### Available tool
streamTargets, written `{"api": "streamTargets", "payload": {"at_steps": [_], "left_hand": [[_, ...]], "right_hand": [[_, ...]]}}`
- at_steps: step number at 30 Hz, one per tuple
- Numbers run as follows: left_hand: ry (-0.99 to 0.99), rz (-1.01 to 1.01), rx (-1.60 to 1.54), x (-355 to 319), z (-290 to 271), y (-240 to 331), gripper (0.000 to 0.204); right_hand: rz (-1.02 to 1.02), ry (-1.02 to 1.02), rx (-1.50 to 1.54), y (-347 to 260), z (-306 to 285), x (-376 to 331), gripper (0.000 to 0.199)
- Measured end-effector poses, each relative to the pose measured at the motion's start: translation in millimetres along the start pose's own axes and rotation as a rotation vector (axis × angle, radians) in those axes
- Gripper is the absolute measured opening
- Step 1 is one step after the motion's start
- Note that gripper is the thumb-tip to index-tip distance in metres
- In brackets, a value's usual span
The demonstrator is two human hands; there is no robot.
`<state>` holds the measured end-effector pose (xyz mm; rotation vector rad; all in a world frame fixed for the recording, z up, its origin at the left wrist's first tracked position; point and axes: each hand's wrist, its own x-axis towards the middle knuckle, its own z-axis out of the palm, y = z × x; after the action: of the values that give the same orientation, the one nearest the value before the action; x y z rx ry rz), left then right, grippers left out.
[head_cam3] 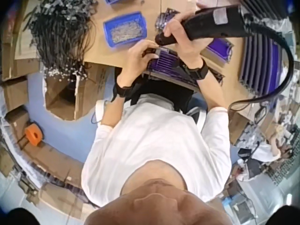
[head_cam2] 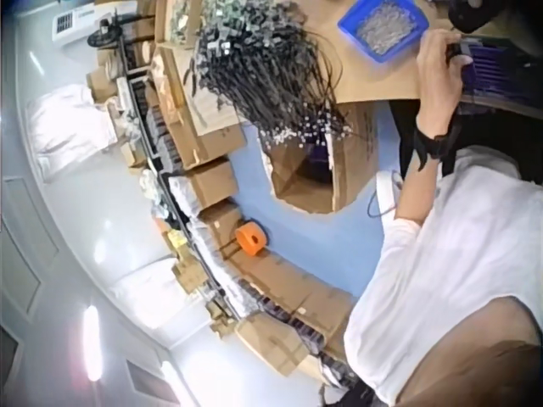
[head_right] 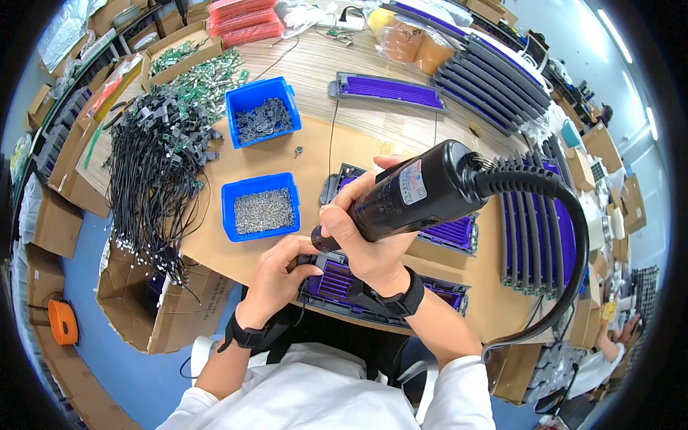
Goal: The person uses a handheld electric screwdriver to fasten screws into purple electronic components on a workbench. They repeatedly pick up components, align them, and drive screws into place before stacking the finished units.
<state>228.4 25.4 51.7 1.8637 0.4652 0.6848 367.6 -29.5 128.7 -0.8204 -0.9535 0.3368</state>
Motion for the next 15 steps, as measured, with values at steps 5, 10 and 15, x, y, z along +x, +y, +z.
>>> {"api": "streamTargets", "payload": {"at_steps": [5,10,15], "left_hand": [[0.044,0.092,0.039,-1.2,0.1,-3.5,0.030],[0.040,0.090,0.050,-2.4,0.9,-4.3,0.030],[0.025,0.070,0.038,-3.0,-2.0,1.1,0.030]], "right_hand": [[-0.110,-0.065,-0.045,5.2,4.0,10.7,0.064],[-0.135,-0.054,-0.092,16.1,12.3,18.7,0.059],[-0.070,-0.030,-0.075,32.4,21.0,11.3,0.061]]}}
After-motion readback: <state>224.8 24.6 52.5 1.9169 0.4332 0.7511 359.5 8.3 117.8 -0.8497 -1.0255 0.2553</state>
